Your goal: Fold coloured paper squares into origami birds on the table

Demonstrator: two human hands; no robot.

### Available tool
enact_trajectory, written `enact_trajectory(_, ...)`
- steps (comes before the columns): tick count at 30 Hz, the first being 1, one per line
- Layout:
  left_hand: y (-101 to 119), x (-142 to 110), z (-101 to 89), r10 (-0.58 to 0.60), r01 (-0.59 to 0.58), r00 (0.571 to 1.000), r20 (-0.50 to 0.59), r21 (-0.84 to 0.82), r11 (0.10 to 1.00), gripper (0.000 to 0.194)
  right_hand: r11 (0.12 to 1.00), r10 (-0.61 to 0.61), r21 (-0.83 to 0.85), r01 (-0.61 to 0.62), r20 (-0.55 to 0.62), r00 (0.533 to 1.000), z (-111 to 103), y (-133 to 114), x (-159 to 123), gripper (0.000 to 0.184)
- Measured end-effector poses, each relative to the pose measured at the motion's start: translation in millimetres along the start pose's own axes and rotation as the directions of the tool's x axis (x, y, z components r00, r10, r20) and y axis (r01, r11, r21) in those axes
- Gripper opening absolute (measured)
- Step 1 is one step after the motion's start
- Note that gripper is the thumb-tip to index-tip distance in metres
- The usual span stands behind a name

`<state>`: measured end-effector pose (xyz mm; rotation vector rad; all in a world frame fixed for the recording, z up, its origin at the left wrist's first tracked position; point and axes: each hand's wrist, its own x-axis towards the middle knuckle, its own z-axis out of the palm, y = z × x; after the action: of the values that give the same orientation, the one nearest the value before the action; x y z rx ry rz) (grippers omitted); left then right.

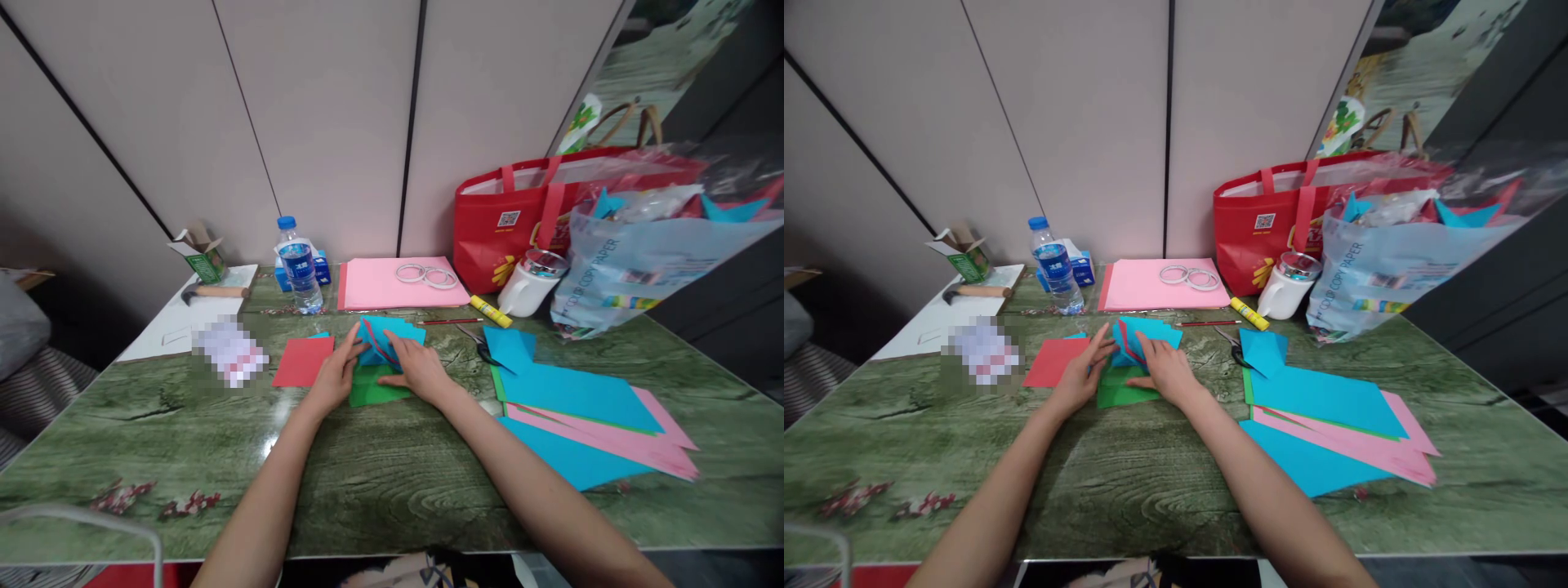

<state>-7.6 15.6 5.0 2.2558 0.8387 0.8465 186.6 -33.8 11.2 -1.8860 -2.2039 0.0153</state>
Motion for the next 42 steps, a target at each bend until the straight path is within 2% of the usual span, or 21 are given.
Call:
enact_trajectory(2, -0.6, 0.5, 0.5, 0.0, 0.0, 0.999, -0.038, 0.003, 1.0, 0.065, 0.999, 0.011, -0.037, -0.011, 0.003, 1.0, -0.2, -1.8, 0.9, 0.064)
enact_trajectory(5, -7.0, 0.5, -0.6, -0.044, 0.06, 0.987, -0.152, 0.103, 0.993, 0.068, 0.998, 0.067, -0.021, -0.067, -0.006, 0.998, 2.5, 2.1, 2.8, 0.047)
enact_trajectory(6, -9.8, 0.2, -1.3, -0.047, 0.069, 0.986, -0.157, 0.139, 0.988, 0.068, 0.996, 0.086, 0.0, -0.086, -0.017, 0.996, 4.0, 4.6, 3.3, 0.044)
enact_trajectory(8, -14.0, -0.5, -2.5, -0.031, 0.05, 0.994, -0.104, 0.182, 0.982, 0.067, 0.994, 0.1, 0.047, -0.097, -0.047, 0.994, 7.0, 9.5, 3.3, 0.041)
enact_trajectory(11, -13.9, -1.5, -2.6, -0.018, 0.022, 1.0, -0.022, 0.199, 0.98, 0.067, 0.996, 0.059, 0.077, -0.054, -0.066, 0.996, 9.3, 13.0, 1.9, 0.037)
enact_trajectory(17, -1.6, -1.4, 3.1, -0.013, 0.014, 1.0, -0.012, 0.074, 0.997, 0.074, 1.0, -0.007, 0.024, 0.009, -0.088, 0.996, 9.6, 8.2, 1.5, 0.04)
enact_trajectory(21, -1.8, 0.0, 7.4, -0.052, 0.053, 0.998, -0.036, 0.024, 0.998, 0.08, 0.997, 0.077, 0.039, -0.072, -0.175, 0.982, 14.5, 9.0, 5.1, 0.027)
enact_trajectory(24, -7.7, 2.3, 10.1, -0.093, 0.1, 0.992, -0.081, 0.087, 0.991, 0.086, 0.985, 0.173, 0.059, -0.164, -0.221, 0.96, 20.2, 13.6, 8.0, 0.032)
enact_trajectory(28, -13.3, 5.4, 13.4, -0.09, 0.107, 0.992, -0.088, 0.21, 0.972, 0.082, 0.97, 0.241, 0.086, -0.226, -0.262, 0.934, 24.8, 17.4, 8.7, 0.035)
enact_trajectory(31, -13.4, 5.4, 14.1, -0.106, 0.14, 0.985, -0.136, 0.27, 0.953, 0.084, 0.964, 0.258, 0.139, -0.226, -0.286, 0.923, 23.5, 16.3, 7.0, 0.038)
enact_trajectory(35, -12.6, 3.6, 13.7, -0.055, 0.104, 0.983, -0.173, 0.288, 0.952, 0.081, 0.957, 0.243, 0.238, -0.166, -0.345, 0.907, 18.8, 15.3, 5.4, 0.051)
enact_trajectory(38, -13.5, 3.4, 14.7, -0.069, 0.118, 0.979, -0.192, 0.256, 0.96, 0.082, 0.978, 0.183, 0.153, -0.142, -0.304, 0.935, 16.8, 16.6, 5.7, 0.053)
enact_trajectory(42, -15.7, 3.9, 15.9, -0.1, 0.134, 0.982, -0.162, 0.21, 0.969, 0.087, 0.993, 0.115, 0.0, -0.116, -0.14, 0.983, 15.2, 14.8, 5.7, 0.048)
